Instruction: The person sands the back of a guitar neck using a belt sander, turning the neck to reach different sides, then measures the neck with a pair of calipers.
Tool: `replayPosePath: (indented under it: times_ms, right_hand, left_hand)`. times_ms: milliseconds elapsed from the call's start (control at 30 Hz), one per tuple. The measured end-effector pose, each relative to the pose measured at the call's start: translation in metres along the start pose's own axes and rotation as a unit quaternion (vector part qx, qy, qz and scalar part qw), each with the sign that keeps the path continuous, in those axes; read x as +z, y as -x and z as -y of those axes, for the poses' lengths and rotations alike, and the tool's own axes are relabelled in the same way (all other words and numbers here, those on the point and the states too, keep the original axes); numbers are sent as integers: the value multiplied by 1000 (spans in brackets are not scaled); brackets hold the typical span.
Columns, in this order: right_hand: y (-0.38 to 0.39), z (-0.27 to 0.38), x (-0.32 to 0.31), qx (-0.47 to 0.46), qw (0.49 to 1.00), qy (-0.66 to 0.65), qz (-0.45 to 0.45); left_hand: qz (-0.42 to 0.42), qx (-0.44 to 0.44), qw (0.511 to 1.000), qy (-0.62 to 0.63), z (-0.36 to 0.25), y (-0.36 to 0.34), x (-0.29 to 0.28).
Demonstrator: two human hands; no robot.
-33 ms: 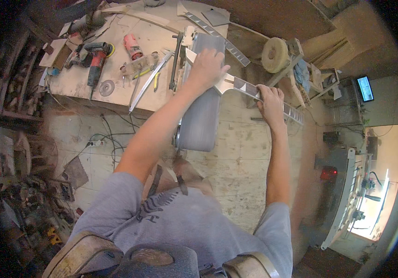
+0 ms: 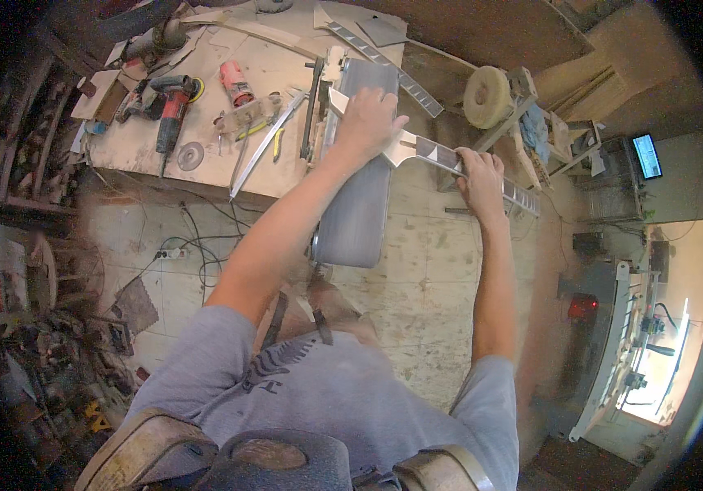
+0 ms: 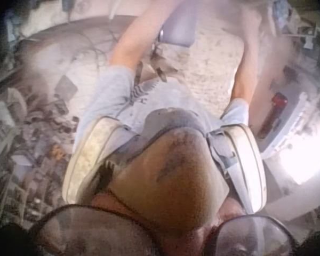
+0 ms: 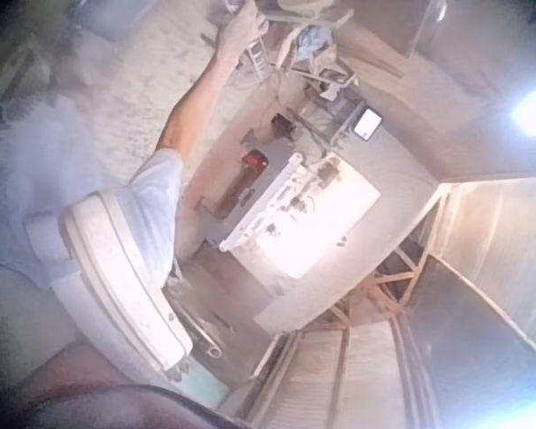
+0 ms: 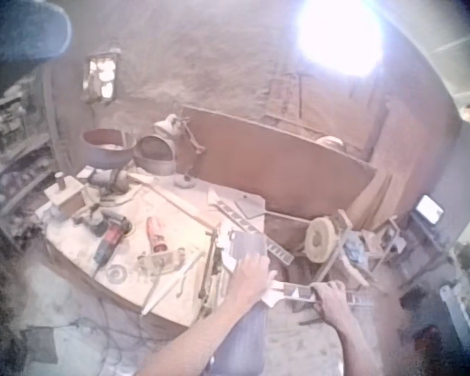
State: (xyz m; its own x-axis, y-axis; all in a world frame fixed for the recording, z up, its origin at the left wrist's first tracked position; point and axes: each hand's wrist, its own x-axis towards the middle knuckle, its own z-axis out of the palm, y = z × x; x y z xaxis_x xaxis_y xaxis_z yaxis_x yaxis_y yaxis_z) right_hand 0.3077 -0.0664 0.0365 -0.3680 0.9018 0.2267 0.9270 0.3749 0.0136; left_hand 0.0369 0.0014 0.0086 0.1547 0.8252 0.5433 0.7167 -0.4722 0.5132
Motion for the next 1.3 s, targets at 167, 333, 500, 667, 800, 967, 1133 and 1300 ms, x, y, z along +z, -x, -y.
replayPosePath:
  times_ms: [167, 333, 500, 667, 800, 967, 1133, 1300]
  right_hand:
    - [-13, -6, 4, -19, 1000, 7, -4]
    - [-15, 3, 8, -27, 999, -3, -19]
    - [-5, 8, 6, -10, 1000, -5, -20]
    - [12, 8, 0, 8, 1000, -12, -19]
    - [24, 11, -9, 28, 999, -23, -6]
    - [33, 8, -14, 50, 998, -18, 16]
    - [40, 14, -22, 58, 998, -16, 15]
    - [41, 12, -19, 61, 998, -17, 12]
  left_hand:
    - [-25, -20, 999, -15, -2, 7, 4]
    - [-4, -10, 999, -37, 11, 4, -11]
    - [29, 3, 999, -24, 15, -1, -16]
    - [-13, 61, 998, 12, 16, -4, -4]
    - [14, 73, 997, 29, 15, -7, 4]
    - [15, 87, 995, 47, 9, -10, 12]
    - [46, 81, 994, 62, 5, -12, 11]
    - [18, 100, 993, 66, 6, -12, 15]
